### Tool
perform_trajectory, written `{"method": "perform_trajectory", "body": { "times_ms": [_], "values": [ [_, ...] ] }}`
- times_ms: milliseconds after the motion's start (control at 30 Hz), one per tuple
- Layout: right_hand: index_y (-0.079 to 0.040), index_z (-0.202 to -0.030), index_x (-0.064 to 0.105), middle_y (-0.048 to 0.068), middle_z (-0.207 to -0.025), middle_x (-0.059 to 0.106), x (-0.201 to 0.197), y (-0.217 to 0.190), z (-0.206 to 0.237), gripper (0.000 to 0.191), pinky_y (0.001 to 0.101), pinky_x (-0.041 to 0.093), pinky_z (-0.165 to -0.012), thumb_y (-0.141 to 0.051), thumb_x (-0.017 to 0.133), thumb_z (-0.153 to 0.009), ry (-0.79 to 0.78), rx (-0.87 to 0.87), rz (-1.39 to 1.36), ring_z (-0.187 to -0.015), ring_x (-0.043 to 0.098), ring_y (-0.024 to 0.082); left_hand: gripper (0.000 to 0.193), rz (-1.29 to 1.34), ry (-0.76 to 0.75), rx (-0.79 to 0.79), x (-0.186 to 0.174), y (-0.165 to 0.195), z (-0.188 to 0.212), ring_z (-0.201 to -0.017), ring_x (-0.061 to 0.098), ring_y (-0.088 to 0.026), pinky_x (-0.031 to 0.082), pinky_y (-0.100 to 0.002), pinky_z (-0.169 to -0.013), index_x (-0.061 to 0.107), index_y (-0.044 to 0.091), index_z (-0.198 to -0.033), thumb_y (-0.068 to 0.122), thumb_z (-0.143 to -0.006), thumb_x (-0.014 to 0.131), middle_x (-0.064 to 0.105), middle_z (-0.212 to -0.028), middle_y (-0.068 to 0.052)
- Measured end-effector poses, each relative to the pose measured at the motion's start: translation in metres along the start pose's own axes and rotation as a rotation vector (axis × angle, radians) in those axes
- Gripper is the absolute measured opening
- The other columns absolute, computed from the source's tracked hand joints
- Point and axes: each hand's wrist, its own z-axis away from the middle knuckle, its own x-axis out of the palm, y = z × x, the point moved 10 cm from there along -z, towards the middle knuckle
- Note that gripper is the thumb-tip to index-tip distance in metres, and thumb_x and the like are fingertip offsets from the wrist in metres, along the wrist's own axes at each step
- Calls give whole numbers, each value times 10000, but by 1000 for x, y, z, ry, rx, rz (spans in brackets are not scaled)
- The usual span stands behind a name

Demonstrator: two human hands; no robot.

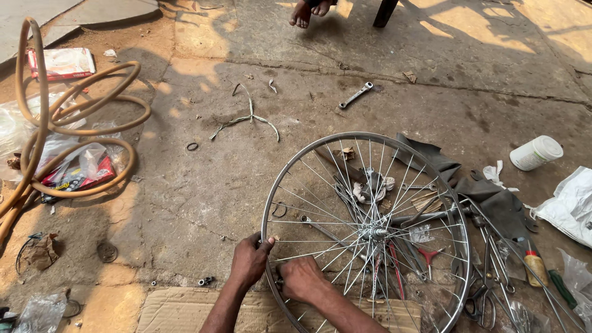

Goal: The person uses a spoke wrench to tighten the nipples on a bicycle wheel rim, working methodically around the wheel to adjust the spokes. The wheel is held steady with one hand while the other turns the tool.

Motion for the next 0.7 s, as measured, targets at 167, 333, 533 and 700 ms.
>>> {"method": "perform_trajectory", "body": {
  "times_ms": [167,333,533,700],
  "values": [
    [-98,-1430,560,116,-1421,610,-26,-1,16,487,480,438,-1103,-235,666,-976,-200,-170,-580,-1261,590,262,432,50,-29,-41,0,0,4,-667,653,-242,530,-449,-661,719,-3,-1087,405,-958,661,707,-768,-147],
    [-55,-1358,585,140,-1382,599,-21,-2,12,498,496,454,-1060,-85,766,-895,13,-184,-514,-1226,588,285,445,2,-3,38,-3,9,0,-675,674,-205,532,-411,-661,740,-19,-1056,410,-962,667,720,-778,-109],
    [-68,-773,541,56,-703,541,-38,-17,56,247,427,489,-584,100,586,-597,1117,-333,-103,-642,544,209,444,-81,-16,-10,2,-1,0,-673,638,-252,494,-445,-654,729,-26,-1062,404,-986,648,719,-777,-183],
    [-69,-733,543,64,-706,546,-13,-5,31,193,404,494,-554,71,619,-623,843,-381,-110,-627,529,200,460,-57,-14,14,5,-8,-5,-698,676,-231,530,-432,-673,746,-18,-1071,419,-966,650,734,-797,-140]
  ]
}}
